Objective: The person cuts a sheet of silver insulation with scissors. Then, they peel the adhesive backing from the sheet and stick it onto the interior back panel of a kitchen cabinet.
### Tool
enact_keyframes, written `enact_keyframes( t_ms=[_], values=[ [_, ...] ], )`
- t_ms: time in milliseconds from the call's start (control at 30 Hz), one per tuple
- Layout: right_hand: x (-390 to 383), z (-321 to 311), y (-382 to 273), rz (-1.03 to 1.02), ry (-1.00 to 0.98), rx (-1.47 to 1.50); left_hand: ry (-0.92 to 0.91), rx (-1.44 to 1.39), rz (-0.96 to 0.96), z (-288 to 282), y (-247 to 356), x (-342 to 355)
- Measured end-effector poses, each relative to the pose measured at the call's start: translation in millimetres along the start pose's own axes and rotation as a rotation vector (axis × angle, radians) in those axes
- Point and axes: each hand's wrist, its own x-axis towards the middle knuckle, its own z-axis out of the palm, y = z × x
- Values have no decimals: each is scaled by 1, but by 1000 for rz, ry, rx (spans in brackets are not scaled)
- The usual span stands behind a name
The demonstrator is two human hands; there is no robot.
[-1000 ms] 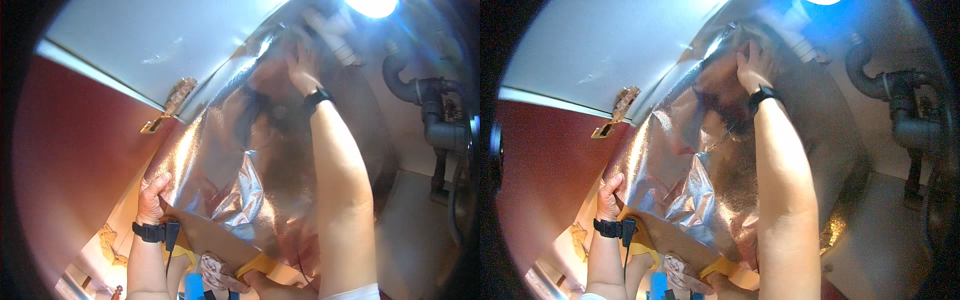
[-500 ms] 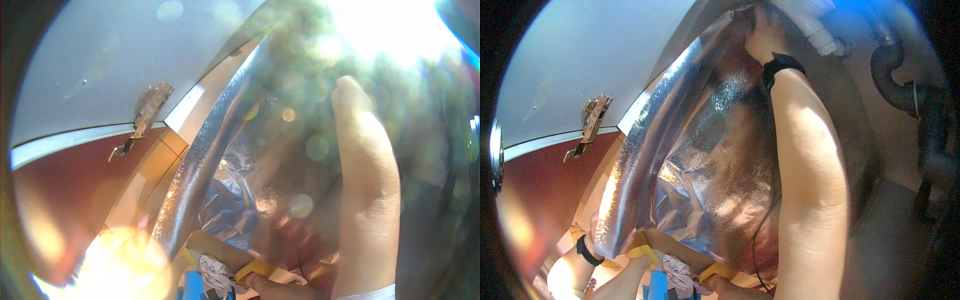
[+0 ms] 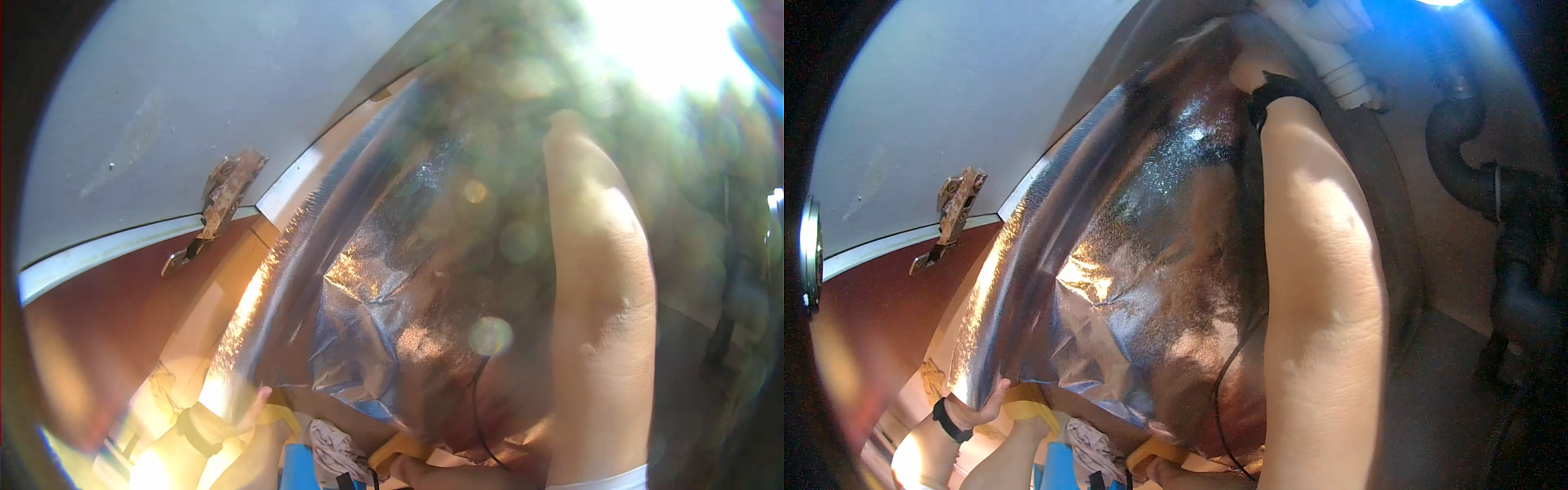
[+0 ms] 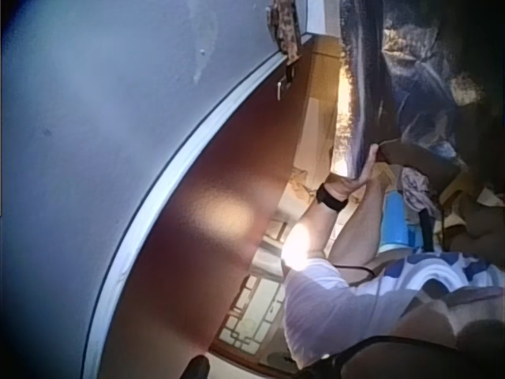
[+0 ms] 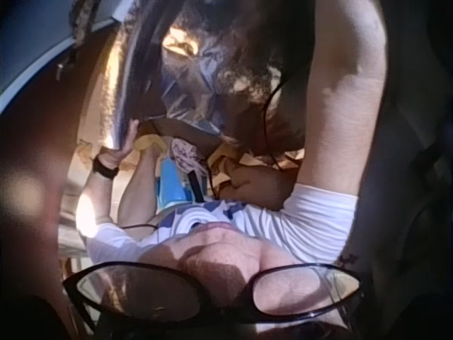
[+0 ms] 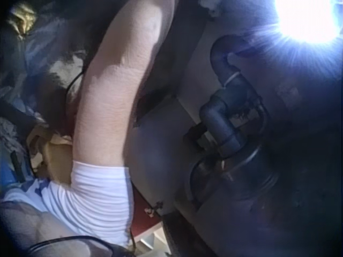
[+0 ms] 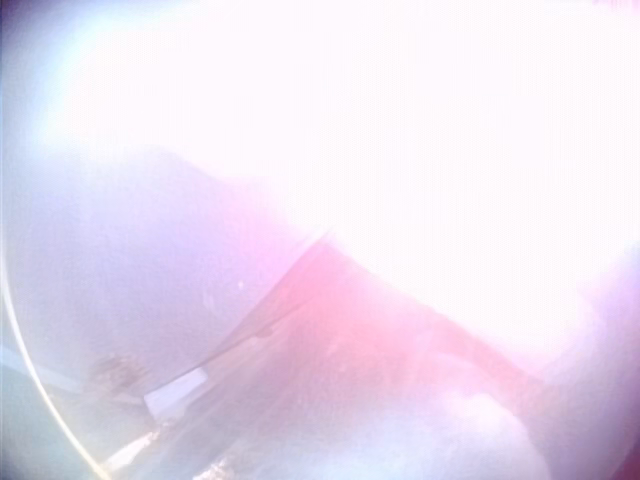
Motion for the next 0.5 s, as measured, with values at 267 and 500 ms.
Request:
enact_keyframes(
  t_ms=[267, 500],
  values=[
    [18, -11, 76, 102, -2, -49, 170, -550, -292, 21, -22, -7],
    [-49, -39, 54, -179, 151, 20, 518, -615, -394, 32, -17, -2]
  ],
)
